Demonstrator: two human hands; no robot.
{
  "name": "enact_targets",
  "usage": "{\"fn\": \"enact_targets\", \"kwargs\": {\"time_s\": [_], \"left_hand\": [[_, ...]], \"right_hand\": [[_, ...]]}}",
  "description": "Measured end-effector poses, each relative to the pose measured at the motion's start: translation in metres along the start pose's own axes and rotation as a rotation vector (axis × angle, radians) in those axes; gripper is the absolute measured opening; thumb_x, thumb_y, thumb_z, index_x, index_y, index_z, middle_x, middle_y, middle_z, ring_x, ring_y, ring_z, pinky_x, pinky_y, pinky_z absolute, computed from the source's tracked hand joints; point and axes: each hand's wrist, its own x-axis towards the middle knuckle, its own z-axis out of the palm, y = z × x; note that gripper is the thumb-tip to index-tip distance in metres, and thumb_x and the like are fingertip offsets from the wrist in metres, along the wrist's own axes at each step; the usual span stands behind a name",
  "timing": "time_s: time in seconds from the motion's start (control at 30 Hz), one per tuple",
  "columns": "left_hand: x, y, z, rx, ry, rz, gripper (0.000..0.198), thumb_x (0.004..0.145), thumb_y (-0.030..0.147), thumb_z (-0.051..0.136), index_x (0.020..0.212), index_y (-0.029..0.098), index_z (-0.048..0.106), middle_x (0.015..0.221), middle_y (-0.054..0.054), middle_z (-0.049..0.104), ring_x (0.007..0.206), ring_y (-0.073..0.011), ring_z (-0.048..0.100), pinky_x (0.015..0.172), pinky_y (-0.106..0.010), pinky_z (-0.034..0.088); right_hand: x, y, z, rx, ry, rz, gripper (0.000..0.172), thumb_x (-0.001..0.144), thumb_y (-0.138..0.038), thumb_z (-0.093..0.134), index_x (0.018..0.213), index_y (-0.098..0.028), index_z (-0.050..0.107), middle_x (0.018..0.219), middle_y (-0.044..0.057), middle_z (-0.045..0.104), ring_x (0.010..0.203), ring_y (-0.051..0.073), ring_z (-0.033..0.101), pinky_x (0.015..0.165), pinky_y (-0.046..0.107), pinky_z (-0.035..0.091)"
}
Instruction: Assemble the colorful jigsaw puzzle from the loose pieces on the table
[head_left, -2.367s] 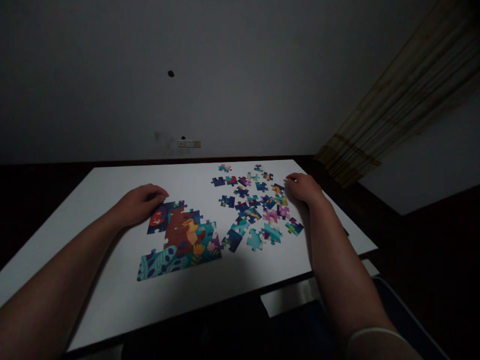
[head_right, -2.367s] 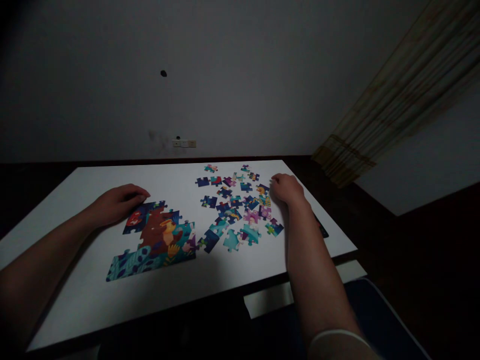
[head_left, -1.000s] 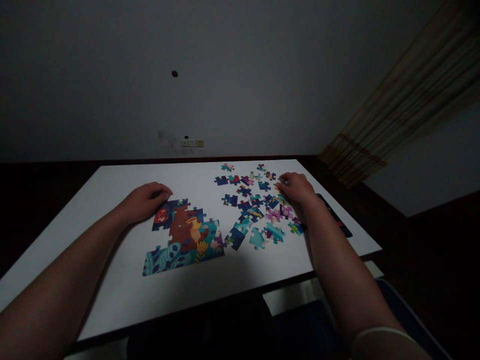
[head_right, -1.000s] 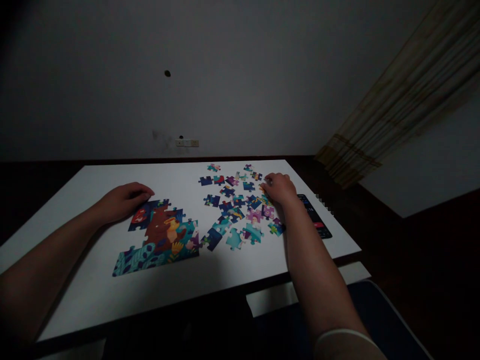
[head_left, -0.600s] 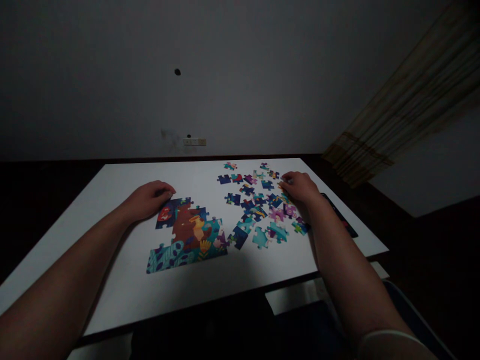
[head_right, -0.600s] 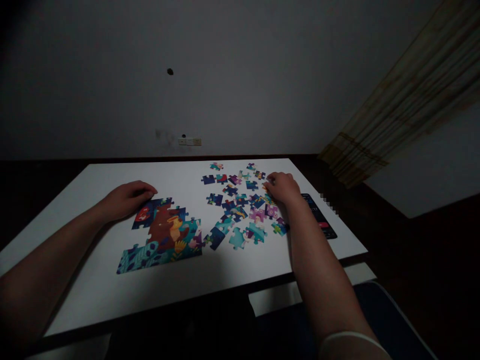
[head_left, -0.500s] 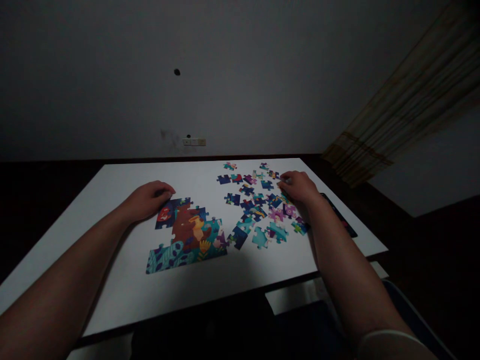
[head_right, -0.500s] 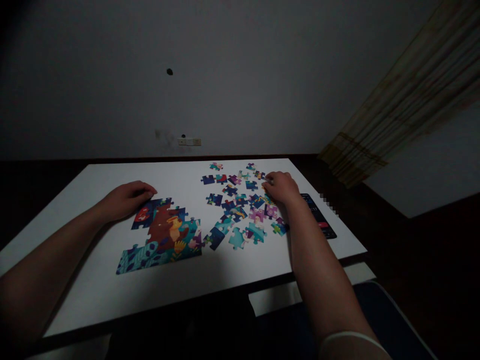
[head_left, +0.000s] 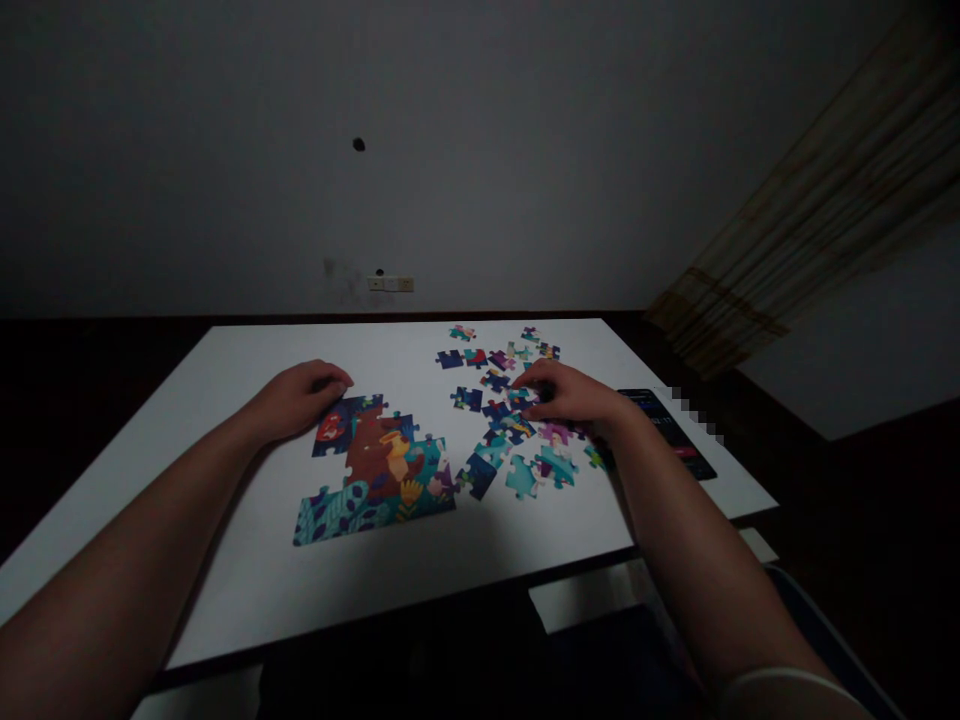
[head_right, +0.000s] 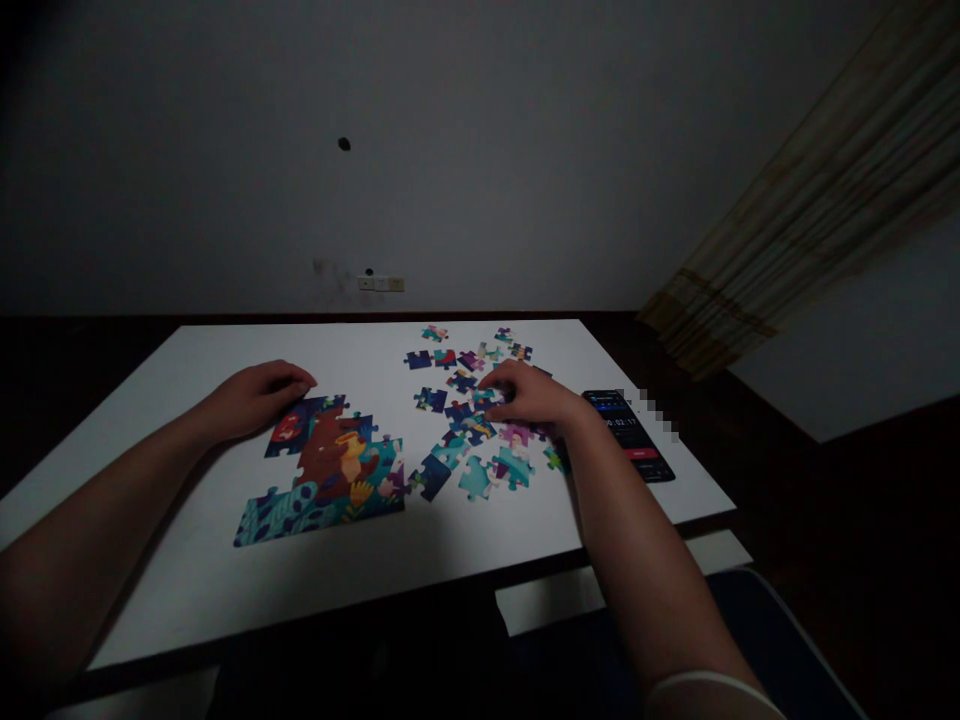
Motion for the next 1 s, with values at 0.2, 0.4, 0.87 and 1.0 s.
{"fn": "enact_targets", "kwargs": {"time_s": [0.2,0.4,0.87,1.0], "left_hand": [[0.000,-0.003,0.001,0.002,0.000,0.010,0.054,0.090,0.073,0.066,0.105,0.026,0.085,0.115,-0.013,0.087,0.110,-0.0374,0.081,0.105,-0.053,0.064],[0.001,-0.006,0.002,-0.022,-0.017,0.006,0.056,0.089,0.074,0.067,0.106,0.024,0.087,0.115,-0.014,0.087,0.108,-0.0371,0.081,0.107,-0.054,0.065],[-0.002,0.000,0.000,-0.005,-0.007,-0.012,0.056,0.088,0.075,0.066,0.106,0.026,0.085,0.117,-0.013,0.088,0.112,-0.0378,0.082,0.108,-0.052,0.064],[-0.002,-0.001,0.000,-0.007,0.002,-0.014,0.058,0.088,0.078,0.066,0.104,0.026,0.086,0.116,-0.013,0.088,0.111,-0.0381,0.082,0.108,-0.051,0.063]], "right_hand": [[0.000,0.006,0.000,-0.051,0.058,0.033,0.042,0.087,-0.043,0.097,0.126,-0.028,0.091,0.129,0.011,0.083,0.119,0.034,0.078,0.112,0.049,0.061],[0.002,-0.011,0.006,-0.016,0.055,-0.076,0.040,0.094,-0.050,0.096,0.127,-0.030,0.088,0.134,0.010,0.080,0.127,0.034,0.075,0.118,0.050,0.057],[0.006,-0.035,0.021,0.101,-0.067,-0.051,0.036,0.087,-0.038,0.099,0.119,-0.030,0.084,0.103,0.003,0.077,0.091,0.027,0.071,0.083,0.041,0.060],[0.009,-0.031,0.026,0.327,0.048,-0.017,0.057,0.094,-0.041,0.090,0.150,-0.034,0.078,0.107,0.002,0.080,0.085,0.024,0.071,0.077,0.038,0.060]]}}
